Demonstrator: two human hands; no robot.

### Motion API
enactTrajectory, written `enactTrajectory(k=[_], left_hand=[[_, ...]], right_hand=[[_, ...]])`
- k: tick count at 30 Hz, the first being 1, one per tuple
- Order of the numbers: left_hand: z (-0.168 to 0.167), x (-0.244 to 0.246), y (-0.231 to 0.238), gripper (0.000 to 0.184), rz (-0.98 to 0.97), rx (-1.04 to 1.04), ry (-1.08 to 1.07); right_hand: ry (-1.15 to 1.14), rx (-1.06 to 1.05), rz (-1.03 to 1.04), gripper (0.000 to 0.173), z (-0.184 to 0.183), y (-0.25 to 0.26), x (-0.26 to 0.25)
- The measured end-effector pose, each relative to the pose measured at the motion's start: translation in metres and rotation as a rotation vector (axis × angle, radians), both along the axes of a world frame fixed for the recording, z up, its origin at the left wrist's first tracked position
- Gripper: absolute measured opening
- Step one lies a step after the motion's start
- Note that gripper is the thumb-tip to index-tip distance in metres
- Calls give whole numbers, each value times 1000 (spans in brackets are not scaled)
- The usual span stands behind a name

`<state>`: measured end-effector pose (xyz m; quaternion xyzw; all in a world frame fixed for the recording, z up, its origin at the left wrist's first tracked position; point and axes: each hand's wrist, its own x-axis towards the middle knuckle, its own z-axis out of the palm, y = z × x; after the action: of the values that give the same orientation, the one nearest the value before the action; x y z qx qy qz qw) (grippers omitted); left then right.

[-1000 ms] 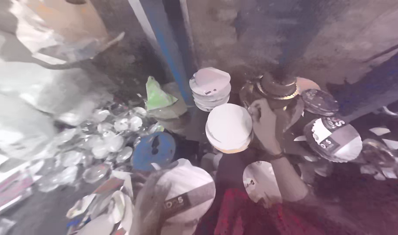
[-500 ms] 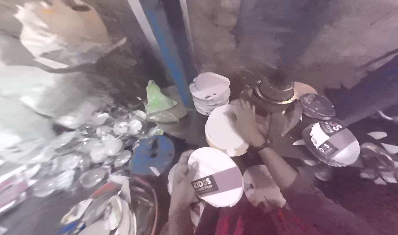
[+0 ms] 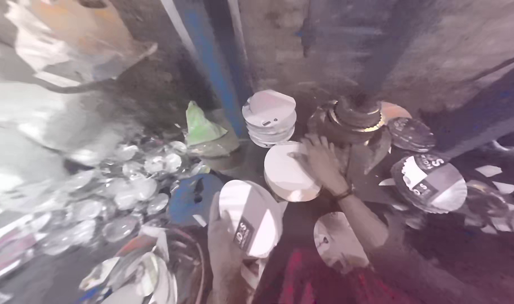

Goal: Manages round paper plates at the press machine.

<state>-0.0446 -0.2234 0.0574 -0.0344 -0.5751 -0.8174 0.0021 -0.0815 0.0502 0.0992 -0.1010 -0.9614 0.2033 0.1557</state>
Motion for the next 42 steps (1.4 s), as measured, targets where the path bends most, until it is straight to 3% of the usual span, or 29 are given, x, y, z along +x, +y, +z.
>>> enactTrajectory(k=[2, 4, 7, 9, 11, 15, 16, 18, 20, 21, 24, 27, 31, 34, 35, 38, 40, 42], left_hand=[[-2, 0, -8, 47, 69, 31, -22], [-7, -1, -16, 50, 99, 42, -1], [0, 2, -13, 39, 143, 85, 22], [2, 2, -5, 44, 70, 95, 100], [4, -2, 8, 66, -6, 6, 179], [4, 1, 26, 45, -18, 81, 57], [3, 1, 24, 45, -12, 78, 7], [-2, 4, 14, 45, 2, 56, -49], [-8, 5, 3, 46, 23, 37, -65], [-11, 6, -3, 47, 27, 57, -66], [-9, 5, -12, 48, 71, 152, -105], [-10, 7, -19, 46, 35, 201, -97], [-4, 9, -17, 39, 51, 87, -97], [-2, 13, -9, 40, -23, -12, -60], [-3, 13, -6, 39, -71, -41, -27], [-2, 15, 5, 37, -173, -90, 17], [2, 16, 6, 38, -186, -132, 43], [5, 18, 3, 36, -128, -184, 62]], right_hand=[[56, -16, -38, 46, 2, 4, -5], [261, -145, -56, 32, 12, 7, 6], [479, -332, 9, 23, 20, 19, 19], [423, -400, 146, 22, 25, 12, 28], [246, -548, 274, 25, 28, -14, 41], [113, -899, 441, 37, 26, -50, 58], [164, -834, 405, 37, 23, -50, 56], [242, -478, 296, 32, 12, -44, 46], [96, -113, 159, 56, -1, -29, 26], [-6, -37, 82, 65, -7, -21, 16], [-136, -6, -29, 61, -12, -5, -3], [99, 11, -4, 34, -8, -3, -3], [455, -373, 43, 20, 6, 21, 10], [519, -597, 124, 15, 15, 35, 19], [471, -572, 125, 15, 17, 34, 19], [226, -224, 14, 18, 15, 21, 9], [86, -69, -34, 41, 14, 10, 6], [74, 46, -47, 53, 10, 2, 4]])
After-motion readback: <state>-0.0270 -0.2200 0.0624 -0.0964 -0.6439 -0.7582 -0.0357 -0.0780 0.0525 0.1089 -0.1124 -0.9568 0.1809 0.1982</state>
